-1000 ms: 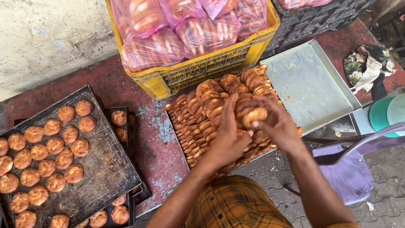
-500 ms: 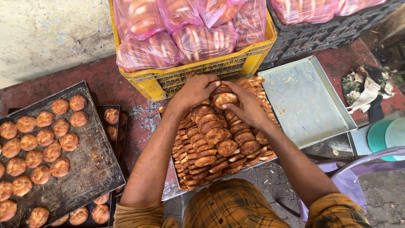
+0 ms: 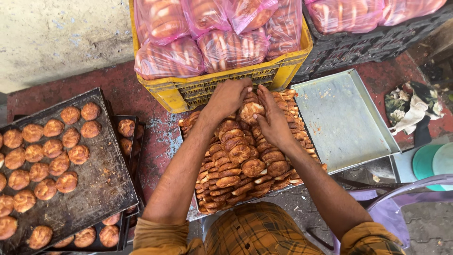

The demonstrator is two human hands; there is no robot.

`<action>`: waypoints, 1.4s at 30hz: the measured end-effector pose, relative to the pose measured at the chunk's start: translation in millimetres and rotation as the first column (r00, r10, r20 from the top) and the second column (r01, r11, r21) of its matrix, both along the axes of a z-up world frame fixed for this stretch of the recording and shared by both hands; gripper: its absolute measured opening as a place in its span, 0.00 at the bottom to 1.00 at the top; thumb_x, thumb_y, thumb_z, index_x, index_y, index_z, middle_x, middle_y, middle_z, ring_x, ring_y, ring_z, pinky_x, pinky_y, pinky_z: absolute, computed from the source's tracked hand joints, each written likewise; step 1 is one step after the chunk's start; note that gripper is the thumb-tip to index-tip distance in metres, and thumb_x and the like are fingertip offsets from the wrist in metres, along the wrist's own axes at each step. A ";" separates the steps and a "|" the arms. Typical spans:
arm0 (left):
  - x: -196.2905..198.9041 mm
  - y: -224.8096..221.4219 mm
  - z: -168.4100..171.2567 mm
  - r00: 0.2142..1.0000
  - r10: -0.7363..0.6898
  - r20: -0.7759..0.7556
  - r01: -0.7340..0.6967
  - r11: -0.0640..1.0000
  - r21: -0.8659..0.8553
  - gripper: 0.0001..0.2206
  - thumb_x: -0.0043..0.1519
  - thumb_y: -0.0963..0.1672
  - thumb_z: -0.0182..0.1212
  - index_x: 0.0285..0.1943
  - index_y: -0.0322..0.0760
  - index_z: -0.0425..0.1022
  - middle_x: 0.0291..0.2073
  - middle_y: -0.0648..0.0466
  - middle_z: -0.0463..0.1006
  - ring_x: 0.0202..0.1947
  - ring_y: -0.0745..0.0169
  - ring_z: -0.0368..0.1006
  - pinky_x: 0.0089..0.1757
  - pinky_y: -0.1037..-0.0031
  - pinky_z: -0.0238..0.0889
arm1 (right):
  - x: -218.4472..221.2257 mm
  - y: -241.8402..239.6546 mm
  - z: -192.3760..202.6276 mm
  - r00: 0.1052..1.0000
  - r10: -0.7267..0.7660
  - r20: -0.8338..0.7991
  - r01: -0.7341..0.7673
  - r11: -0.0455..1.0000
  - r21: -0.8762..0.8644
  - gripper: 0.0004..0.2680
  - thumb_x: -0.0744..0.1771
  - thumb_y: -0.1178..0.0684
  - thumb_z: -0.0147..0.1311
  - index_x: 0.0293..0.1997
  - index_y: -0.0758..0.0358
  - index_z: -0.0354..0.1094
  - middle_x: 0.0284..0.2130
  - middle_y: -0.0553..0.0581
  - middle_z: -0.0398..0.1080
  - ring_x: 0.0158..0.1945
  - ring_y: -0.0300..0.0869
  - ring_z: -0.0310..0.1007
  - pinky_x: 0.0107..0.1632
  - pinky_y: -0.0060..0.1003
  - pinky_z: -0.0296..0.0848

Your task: The person stacks small round baked items from several metal trays into organized rows on a larger flat surface and into a metal bin by hand.

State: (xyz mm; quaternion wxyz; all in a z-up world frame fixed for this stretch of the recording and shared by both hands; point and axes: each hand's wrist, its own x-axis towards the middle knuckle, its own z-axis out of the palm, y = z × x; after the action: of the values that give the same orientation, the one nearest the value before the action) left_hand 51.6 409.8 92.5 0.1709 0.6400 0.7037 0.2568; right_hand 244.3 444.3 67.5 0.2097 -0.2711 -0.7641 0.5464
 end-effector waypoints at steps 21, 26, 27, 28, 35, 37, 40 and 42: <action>-3.1 3.4 -11.3 0.994 0.002 -0.111 -0.054 0.882 -0.468 0.32 0.72 0.58 0.34 0.41 0.31 0.80 0.34 0.43 0.81 0.42 0.48 0.80 0.55 0.49 0.67 | 1.5 -14.2 0.5 0.975 -0.064 0.215 0.047 0.995 0.083 0.28 0.67 0.67 0.47 0.77 0.56 0.42 0.72 0.65 0.52 0.75 0.50 0.51 0.73 0.47 0.57; 1.3 -3.1 15.9 0.997 0.070 0.019 -0.060 0.948 -0.312 0.32 0.71 0.59 0.33 0.54 0.29 0.73 0.40 0.39 0.81 0.46 0.43 0.78 0.54 0.48 0.66 | 8.9 -12.3 11.6 0.994 -0.108 -0.003 0.108 0.994 -0.019 0.29 0.65 0.67 0.52 0.75 0.63 0.41 0.73 0.66 0.49 0.75 0.52 0.48 0.73 0.48 0.55; 1.6 -10.9 21.1 0.997 0.073 0.038 -0.064 0.978 -0.201 0.31 0.71 0.58 0.35 0.59 0.27 0.71 0.42 0.36 0.81 0.48 0.39 0.77 0.53 0.48 0.67 | 13.9 -12.4 14.4 0.990 -0.139 -0.027 0.137 0.989 -0.049 0.29 0.65 0.67 0.53 0.75 0.64 0.42 0.73 0.66 0.48 0.75 0.51 0.48 0.72 0.47 0.55; 1.6 -20.3 26.3 0.996 0.074 0.056 -0.069 0.994 -0.087 0.31 0.72 0.57 0.38 0.64 0.25 0.68 0.44 0.34 0.80 0.49 0.35 0.76 0.53 0.48 0.67 | 19.1 -13.0 17.7 0.973 -0.211 -0.091 0.207 0.977 -0.052 0.27 0.65 0.67 0.54 0.73 0.65 0.45 0.71 0.65 0.52 0.74 0.51 0.52 0.72 0.47 0.59; -9.6 -168.5 41.8 0.871 0.103 0.481 -0.253 0.932 0.259 0.21 0.71 0.49 0.51 0.66 0.29 0.72 0.59 0.41 0.78 0.60 0.47 0.75 0.58 0.61 0.65 | 2.2 -64.4 42.7 0.898 -0.323 -0.300 0.320 0.946 -0.061 0.11 0.69 0.63 0.56 0.58 0.65 0.66 0.54 0.58 0.73 0.60 0.43 0.74 0.67 0.41 0.74; -17.4 -221.3 34.4 0.801 0.197 0.565 -0.382 0.896 0.228 0.17 0.69 0.46 0.55 0.62 0.30 0.75 0.55 0.43 0.81 0.57 0.51 0.77 0.57 0.65 0.68 | -30.6 -102.0 43.4 0.936 -0.134 -0.324 0.119 0.991 -0.067 0.07 0.68 0.62 0.58 0.51 0.62 0.71 0.48 0.56 0.76 0.54 0.41 0.77 0.62 0.40 0.79; -43.9 -299.4 9.9 0.641 0.452 0.621 -0.607 0.793 0.049 0.15 0.67 0.44 0.59 0.59 0.32 0.77 0.51 0.45 0.83 0.51 0.52 0.78 0.51 0.66 0.70 | -88.3 -161.6 35.6 0.957 0.227 -0.182 -0.209 0.972 0.111 0.05 0.67 0.59 0.59 0.47 0.61 0.74 0.43 0.55 0.78 0.48 0.40 0.79 0.56 0.36 0.79; -62.2 -360.1 -11.0 0.407 0.622 0.669 -0.742 0.652 -0.154 0.14 0.66 0.44 0.60 0.58 0.34 0.79 0.46 0.45 0.84 0.42 0.51 0.78 0.45 0.66 0.72 | -133.1 -200.9 20.8 0.910 0.384 -0.155 -0.374 0.923 0.095 0.05 0.67 0.59 0.59 0.47 0.63 0.75 0.42 0.56 0.78 0.45 0.39 0.80 0.50 0.34 0.80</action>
State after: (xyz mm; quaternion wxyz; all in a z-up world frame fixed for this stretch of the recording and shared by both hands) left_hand -10.6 49.8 81.5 0.2374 0.1687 0.7659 0.5732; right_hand 111.2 243.4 88.3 0.1727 -0.0633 -0.7982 0.5736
